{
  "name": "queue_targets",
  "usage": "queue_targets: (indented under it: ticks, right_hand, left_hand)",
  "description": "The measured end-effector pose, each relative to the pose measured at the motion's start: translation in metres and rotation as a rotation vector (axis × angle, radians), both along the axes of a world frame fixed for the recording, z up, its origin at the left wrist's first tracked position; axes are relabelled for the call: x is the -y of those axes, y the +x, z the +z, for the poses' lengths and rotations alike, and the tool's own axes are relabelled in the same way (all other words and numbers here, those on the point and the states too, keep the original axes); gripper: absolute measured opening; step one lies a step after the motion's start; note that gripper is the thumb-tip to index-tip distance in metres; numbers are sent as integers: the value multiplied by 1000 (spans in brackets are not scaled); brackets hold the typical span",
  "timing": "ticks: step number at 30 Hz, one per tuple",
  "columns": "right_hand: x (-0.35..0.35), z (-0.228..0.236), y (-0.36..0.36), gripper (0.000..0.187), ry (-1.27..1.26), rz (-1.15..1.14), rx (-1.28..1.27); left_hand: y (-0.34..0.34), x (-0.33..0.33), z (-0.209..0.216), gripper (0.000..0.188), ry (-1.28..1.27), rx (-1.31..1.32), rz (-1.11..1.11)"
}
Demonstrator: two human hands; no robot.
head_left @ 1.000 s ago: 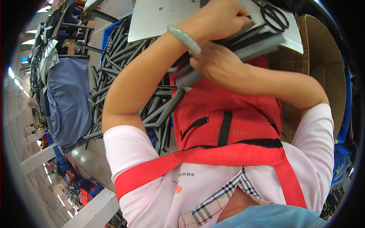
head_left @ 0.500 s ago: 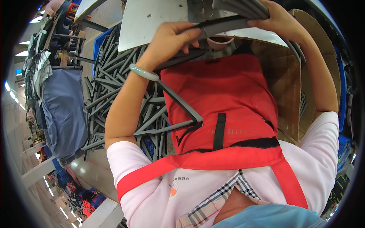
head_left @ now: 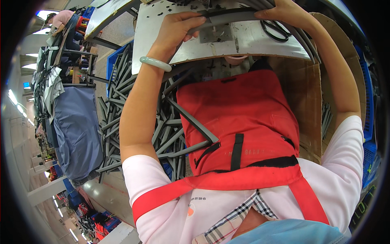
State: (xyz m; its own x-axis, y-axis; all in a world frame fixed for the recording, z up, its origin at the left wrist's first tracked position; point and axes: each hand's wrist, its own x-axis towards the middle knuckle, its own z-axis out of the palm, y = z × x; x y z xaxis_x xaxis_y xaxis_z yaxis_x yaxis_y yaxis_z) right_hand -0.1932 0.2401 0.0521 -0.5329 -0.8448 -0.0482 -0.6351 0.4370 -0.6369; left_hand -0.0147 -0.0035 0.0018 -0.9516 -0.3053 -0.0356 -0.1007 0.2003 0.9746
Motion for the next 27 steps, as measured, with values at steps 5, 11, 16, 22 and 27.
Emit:
queue_targets:
  ticks: [5, 11, 16, 22, 27]
  right_hand:
    - [4, -3, -6, 37, -41, 15, -21]
    - [13, 3, -12, 32, 36, -59, 153]
    - [9, -19, -34, 35, -100, 20, 63]
    - [5, -9, -19, 38, -63, -12, 124]
    - [7, -11, -28, 36, -12, -53, 188]
  left_hand:
    - [-2, 3, 5, 35, 17, 1, -14]
    - [-14, 8, 2, 36, -3, -32, -4]
    - [-19, 8, -2, 36, 40, -39, -13]
    - [-5, 3, 5, 34, 51, -43, -11]
    - [-16, 15, -3, 29, 94, -88, 6]
